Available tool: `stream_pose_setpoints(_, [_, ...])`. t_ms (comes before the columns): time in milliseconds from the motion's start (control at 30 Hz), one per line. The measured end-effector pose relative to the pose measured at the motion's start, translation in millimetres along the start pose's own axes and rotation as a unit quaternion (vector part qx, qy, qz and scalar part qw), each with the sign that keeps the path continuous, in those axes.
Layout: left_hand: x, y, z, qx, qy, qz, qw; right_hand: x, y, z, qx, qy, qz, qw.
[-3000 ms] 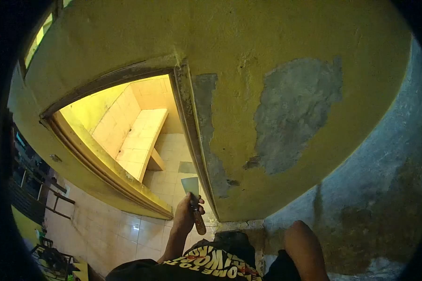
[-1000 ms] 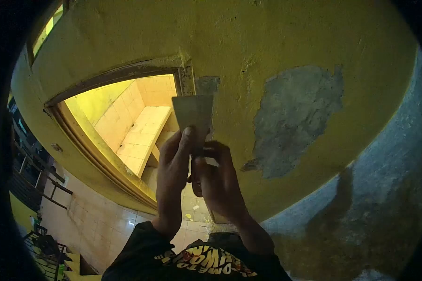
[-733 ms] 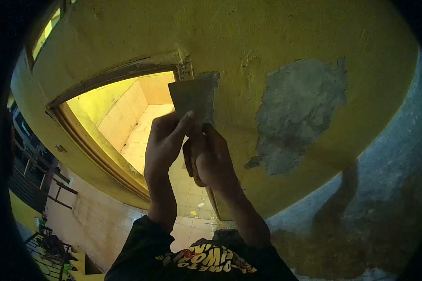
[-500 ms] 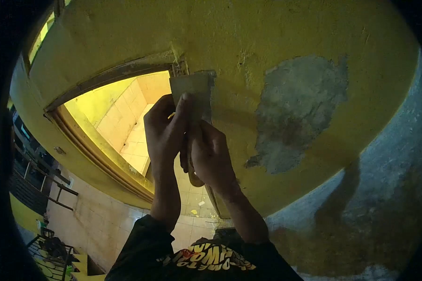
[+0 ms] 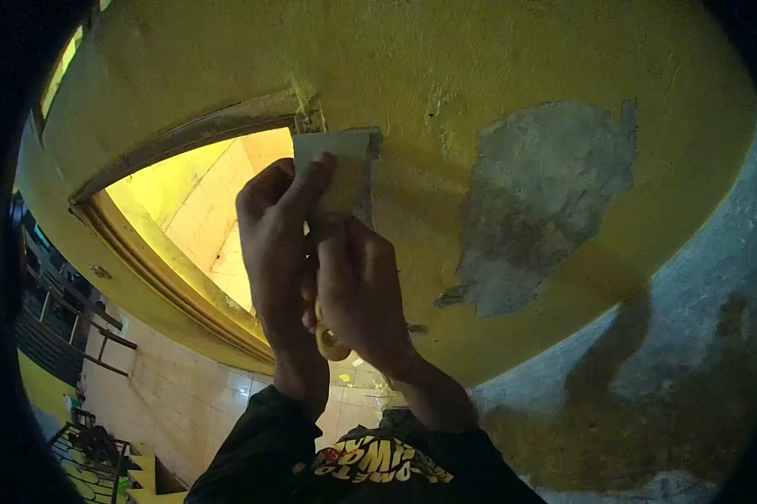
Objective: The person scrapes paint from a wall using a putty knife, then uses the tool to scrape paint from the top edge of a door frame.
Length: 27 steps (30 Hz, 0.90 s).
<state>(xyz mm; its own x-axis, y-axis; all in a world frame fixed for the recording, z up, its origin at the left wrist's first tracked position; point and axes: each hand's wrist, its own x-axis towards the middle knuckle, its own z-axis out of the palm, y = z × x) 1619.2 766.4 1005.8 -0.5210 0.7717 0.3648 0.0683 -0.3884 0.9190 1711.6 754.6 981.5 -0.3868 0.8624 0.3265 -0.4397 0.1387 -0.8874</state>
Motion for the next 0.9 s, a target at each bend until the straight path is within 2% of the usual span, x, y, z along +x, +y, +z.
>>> stream_pose_setpoints(100, [-3, -8, 1, -0.010, 0.004, 0.002, 1.000, 1, 9, -6, -0.057, 0.001, -0.036, 0.998])
stream_pose_setpoints(167, [2, -4, 2, 0.017, 0.005, 0.021, 1.000, 5, 5, -3, -0.045, 0.002, -0.037, 0.998])
stream_pose_setpoints(233, [0, 3, 2, 0.003, 0.006, -0.013, 1.000, 3, 11, -3, -0.026, 0.011, -0.022, 0.999])
stream_pose_setpoints(300, [-1, -12, 2, 0.004, 0.028, 0.011, 1.000, 5, 18, -8, -0.071, 0.023, -0.060, 0.995])
stream_pose_setpoints(367, [0, -17, -1, 0.060, 0.006, 0.034, 0.998, 8, 13, -9, -0.085, 0.025, -0.055, 0.995])
stream_pose_setpoints(400, [6, -16, 1, 0.094, 0.026, 0.049, 0.994, 7, 13, -9, -0.095, 0.033, -0.045, 0.994])
stream_pose_setpoints(433, [1, 0, 8, 0.023, 0.032, 0.050, 0.998, 8, 17, -10, -0.097, 0.035, -0.038, 0.994])
stream_pose_setpoints(500, [1, -7, 4, 0.083, 0.037, 0.054, 0.994, 13, 24, -7, -0.064, 0.039, -0.106, 0.992])
stream_pose_setpoints(533, [0, -9, 3, 0.083, 0.039, 0.054, 0.994, 10, 23, -7, -0.064, 0.037, -0.105, 0.992])
stream_pose_setpoints(600, [0, -11, 2, 0.105, 0.025, 0.050, 0.993, 6, 21, -10, -0.077, 0.039, -0.043, 0.995])
stream_pose_setpoints(700, [0, -16, 6, 0.050, 0.048, 0.057, 0.996, 6, 26, -5, -0.062, 0.057, -0.062, 0.994])
stream_pose_setpoints(733, [-2, -20, 6, 0.082, 0.061, 0.077, 0.992, 6, 25, -5, -0.060, 0.053, -0.065, 0.995])
stream_pose_setpoints(833, [0, -13, 5, 0.059, 0.038, 0.051, 0.996, 7, 22, -9, -0.041, 0.031, -0.027, 0.998])
stream_pose_setpoints(900, [0, -10, 9, 0.035, 0.051, 0.041, 0.997, 12, 32, -1, -0.157, 0.077, -0.181, 0.968])
